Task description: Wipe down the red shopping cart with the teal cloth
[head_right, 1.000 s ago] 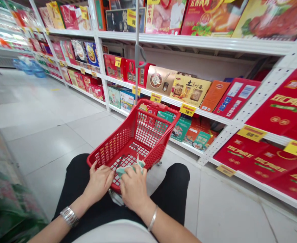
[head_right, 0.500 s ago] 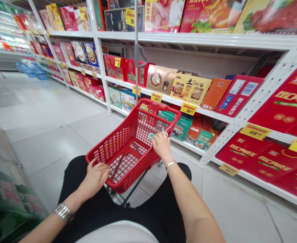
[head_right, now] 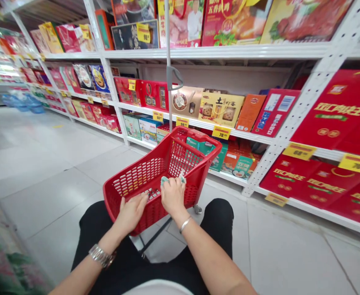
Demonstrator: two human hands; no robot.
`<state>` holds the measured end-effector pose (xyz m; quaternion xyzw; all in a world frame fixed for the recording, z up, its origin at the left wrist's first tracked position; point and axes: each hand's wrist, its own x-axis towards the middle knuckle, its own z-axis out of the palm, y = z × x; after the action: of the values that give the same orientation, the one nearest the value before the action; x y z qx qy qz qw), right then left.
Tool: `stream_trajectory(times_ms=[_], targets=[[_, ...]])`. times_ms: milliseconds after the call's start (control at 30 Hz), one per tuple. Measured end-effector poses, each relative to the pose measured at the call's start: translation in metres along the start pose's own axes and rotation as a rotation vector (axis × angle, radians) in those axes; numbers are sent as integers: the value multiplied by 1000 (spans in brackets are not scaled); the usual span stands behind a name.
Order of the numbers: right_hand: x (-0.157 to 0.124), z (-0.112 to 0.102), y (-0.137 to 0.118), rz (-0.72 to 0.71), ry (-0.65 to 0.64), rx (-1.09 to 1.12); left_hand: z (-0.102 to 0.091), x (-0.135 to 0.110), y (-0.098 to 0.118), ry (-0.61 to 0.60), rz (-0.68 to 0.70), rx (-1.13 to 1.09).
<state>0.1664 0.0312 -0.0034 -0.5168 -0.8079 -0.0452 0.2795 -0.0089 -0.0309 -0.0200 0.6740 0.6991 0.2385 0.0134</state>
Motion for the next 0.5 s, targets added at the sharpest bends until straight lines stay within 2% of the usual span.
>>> stream_trajectory(times_ms=[67,133,233,300,400,500], targets=[[-1,-1,2,-46,-4,-2,7,-4,14,47,82,62],[1,-5,8,-108,-17,-11,9,-3,14,88,138,119],[8,-16,22,-177,-32,-62,5,7,-3,100,176,130],[16,-28,35,-162,-42,-132,2,16,-17,95,191,124],[30,-51,58,-118,-77,-258,-1,26,-36,79,204,121],[38,-75,76,-144,-118,-363,-6,35,-53,51,212,110]])
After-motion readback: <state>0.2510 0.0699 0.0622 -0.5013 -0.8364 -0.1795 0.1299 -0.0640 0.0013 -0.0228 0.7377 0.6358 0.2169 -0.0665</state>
